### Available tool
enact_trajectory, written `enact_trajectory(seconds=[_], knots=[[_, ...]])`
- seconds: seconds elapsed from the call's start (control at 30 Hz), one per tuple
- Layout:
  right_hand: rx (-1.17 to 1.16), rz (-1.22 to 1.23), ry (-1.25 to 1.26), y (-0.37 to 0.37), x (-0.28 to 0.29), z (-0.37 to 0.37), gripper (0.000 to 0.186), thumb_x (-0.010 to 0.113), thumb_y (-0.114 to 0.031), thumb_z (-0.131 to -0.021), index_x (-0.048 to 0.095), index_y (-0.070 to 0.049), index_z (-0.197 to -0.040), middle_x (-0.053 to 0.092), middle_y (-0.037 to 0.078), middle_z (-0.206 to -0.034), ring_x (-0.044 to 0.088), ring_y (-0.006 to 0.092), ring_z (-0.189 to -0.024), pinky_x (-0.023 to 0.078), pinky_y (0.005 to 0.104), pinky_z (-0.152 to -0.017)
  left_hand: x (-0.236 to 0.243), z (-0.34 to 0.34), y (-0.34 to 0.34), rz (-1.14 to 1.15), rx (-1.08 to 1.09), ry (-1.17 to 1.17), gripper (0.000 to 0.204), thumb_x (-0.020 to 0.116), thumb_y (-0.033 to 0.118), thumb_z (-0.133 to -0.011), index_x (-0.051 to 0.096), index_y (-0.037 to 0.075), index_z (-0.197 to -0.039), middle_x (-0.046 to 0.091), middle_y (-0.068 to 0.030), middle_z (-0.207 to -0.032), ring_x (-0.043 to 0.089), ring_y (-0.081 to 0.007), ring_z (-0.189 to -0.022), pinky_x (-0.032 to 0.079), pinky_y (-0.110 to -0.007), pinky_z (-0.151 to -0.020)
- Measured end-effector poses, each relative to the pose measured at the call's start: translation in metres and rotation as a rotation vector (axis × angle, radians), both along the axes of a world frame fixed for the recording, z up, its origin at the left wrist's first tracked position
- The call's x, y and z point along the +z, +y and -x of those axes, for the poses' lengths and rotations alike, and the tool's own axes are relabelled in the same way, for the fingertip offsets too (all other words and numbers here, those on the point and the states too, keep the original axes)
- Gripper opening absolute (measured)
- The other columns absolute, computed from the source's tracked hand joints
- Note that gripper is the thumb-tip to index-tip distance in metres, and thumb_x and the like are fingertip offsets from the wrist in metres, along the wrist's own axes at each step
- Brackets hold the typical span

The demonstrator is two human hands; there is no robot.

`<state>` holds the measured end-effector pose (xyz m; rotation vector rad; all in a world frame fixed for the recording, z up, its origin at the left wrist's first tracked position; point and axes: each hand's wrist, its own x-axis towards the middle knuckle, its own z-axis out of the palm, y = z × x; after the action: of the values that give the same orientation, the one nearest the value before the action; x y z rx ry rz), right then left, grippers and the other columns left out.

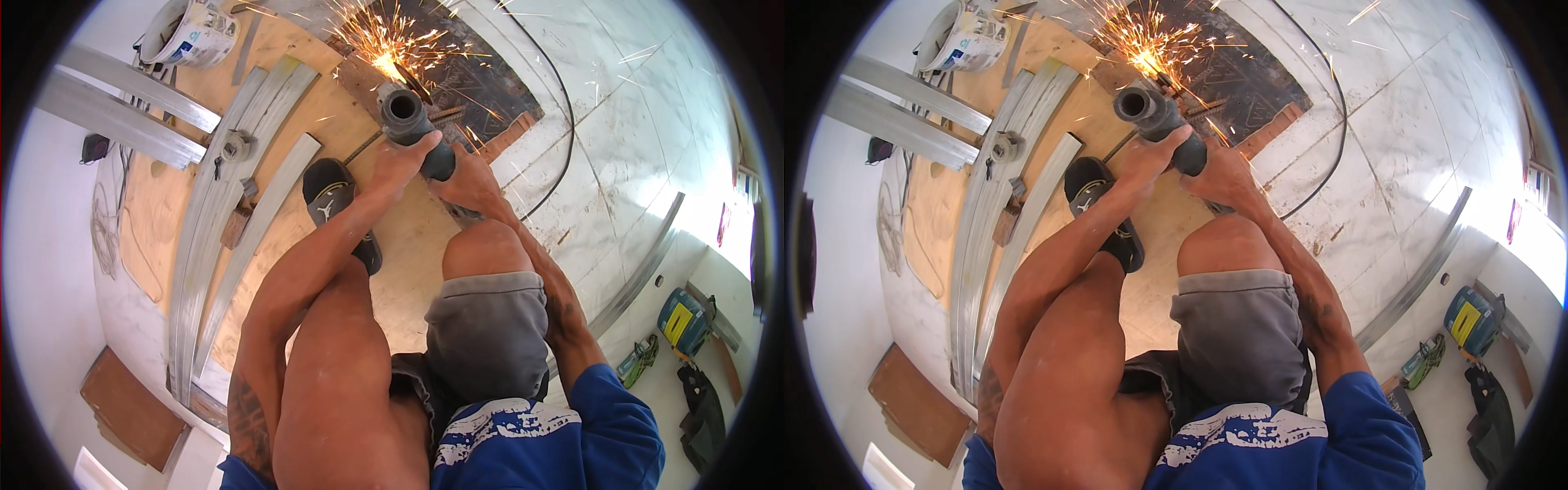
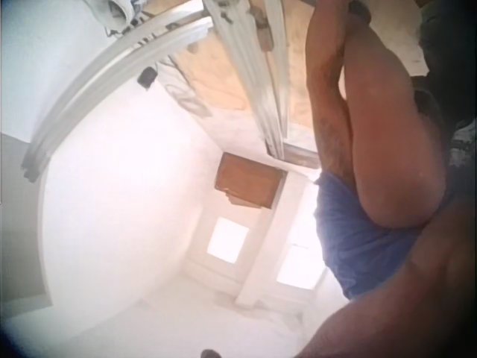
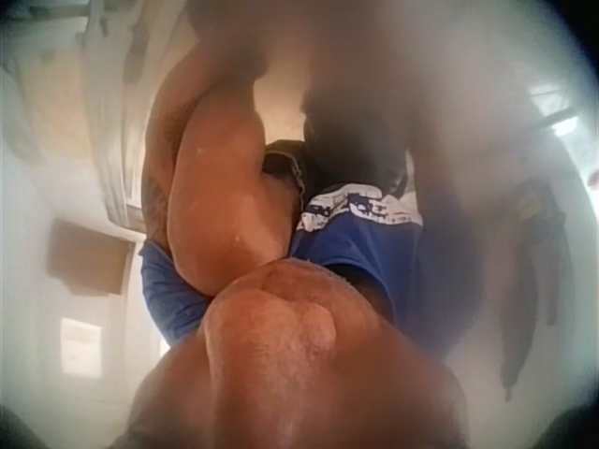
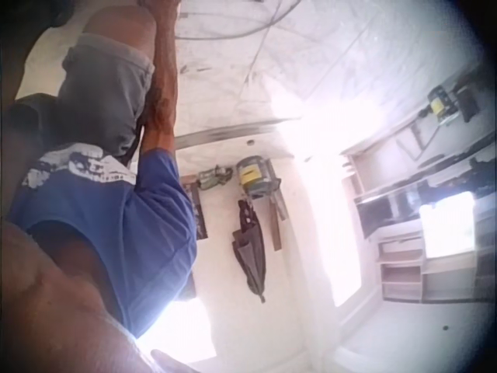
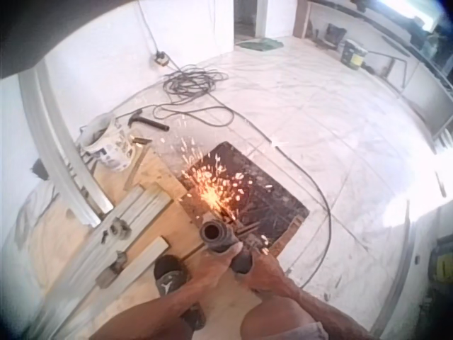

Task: The person cuts metal rebar using an angle grinder and sets it down. The person then retrieves drill bits from a plastic bag to handle with a coworker, rubs the metal pieces together by hand, and picks up the angle grinder.

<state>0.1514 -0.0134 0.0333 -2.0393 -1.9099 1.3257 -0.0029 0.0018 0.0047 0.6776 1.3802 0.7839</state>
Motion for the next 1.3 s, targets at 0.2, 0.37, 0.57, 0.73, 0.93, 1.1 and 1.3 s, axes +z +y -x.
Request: enact_trajectory(seconds=[0.2, 0.37, 0.57, 0.73, 0.93, 1.1, 1.3], knots=[[0.009, -0.022, -0.028, -0.001, -0.005, -0.003, 0.070, 0.074, -0.037, -0.062, 0.056, 0.008, -0.113, 0.069, 0.025, -0.089, 0.068, 0.0394, -0.087, 0.054, 0.0433, -0.080, 0.003, -0.004, 0.000, 0.005, 0.041, -0.077, 0.032, 0.080, 0.025, -0.079, 0.071, 0.001, -0.100, 0.072, -0.0064, -0.098, 0.066, -0.0125, -0.089, 0.052, -0.031, -0.079], [0.030, -0.024, -0.014, -0.001, -0.008, 0.007, 0.070, 0.074, -0.037, -0.063, 0.056, 0.008, -0.113, 0.069, 0.026, -0.087, 0.069, 0.0398, -0.085, 0.053, 0.0436, -0.080, -0.006, 0.008, -0.002, -0.013, -0.018, -0.022, 0.042, 0.080, 0.034, -0.079, 0.067, 0.006, -0.107, 0.068, -0.0054, -0.100, 0.065, -0.0131, -0.085, 0.055, -0.032, -0.074], [0.051, -0.012, -0.008, 0.001, -0.008, 0.008, 0.070, 0.074, -0.037, -0.063, 0.055, 0.008, -0.112, 0.069, 0.025, -0.085, 0.069, 0.0396, -0.084, 0.054, 0.0440, -0.079, -0.008, 0.008, -0.001, -0.015, -0.004, -0.032, 0.043, 0.080, 0.033, -0.079, 0.066, 0.005, -0.110, 0.068, -0.0053, -0.103, 0.066, -0.0143, -0.087, 0.056, -0.033, -0.074], [0.054, -0.025, -0.024, 0.001, -0.009, 0.005, 0.071, 0.075, -0.036, -0.062, 0.054, 0.009, -0.113, 0.068, 0.026, -0.086, 0.069, 0.0398, -0.084, 0.054, 0.0443, -0.078, -0.009, 0.006, 0.001, -0.014, -0.009, -0.052, 0.042, 0.080, 0.032, -0.079, 0.067, 0.006, -0.110, 0.068, -0.0060, -0.104, 0.067, -0.0143, -0.090, 0.056, -0.033, -0.075], [0.017, -0.012, -0.038, 0.001, -0.002, -0.005, 0.071, 0.075, -0.036, -0.063, 0.054, 0.008, -0.114, 0.068, 0.027, -0.089, 0.068, 0.0404, -0.086, 0.054, 0.0444, -0.081, -0.001, -0.009, 0.002, -0.021, 0.054, -0.058, 0.033, 0.081, 0.026, -0.078, 0.072, 0.004, -0.101, 0.072, -0.0058, -0.099, 0.066, -0.0126, -0.089, 0.053, -0.031, -0.079], [0.035, 0.012, -0.020, 0.000, -0.006, 0.005, 0.070, 0.075, -0.035, -0.063, 0.054, 0.008, -0.114, 0.069, 0.026, -0.089, 0.068, 0.0402, -0.086, 0.054, 0.0442, -0.080, -0.005, 0.001, -0.003, 0.014, 0.054, -0.028, 0.033, 0.081, 0.028, -0.077, 0.073, 0.004, -0.099, 0.072, -0.0054, -0.097, 0.067, -0.0124, -0.087, 0.053, -0.031, -0.078], [0.032, -0.038, -0.012, 0.002, -0.007, 0.000, 0.069, 0.074, -0.035, -0.063, 0.055, 0.008, -0.112, 0.068, 0.026, -0.088, 0.069, 0.0397, -0.085, 0.054, 0.0436, -0.080, -0.007, -0.002, 0.002, -0.015, -0.008, 0.007, 0.038, 0.079, 0.032, -0.079, 0.070, 0.004, -0.104, 0.070, -0.0062, -0.098, 0.066, -0.0133, -0.085, 0.054, -0.031, -0.072]])
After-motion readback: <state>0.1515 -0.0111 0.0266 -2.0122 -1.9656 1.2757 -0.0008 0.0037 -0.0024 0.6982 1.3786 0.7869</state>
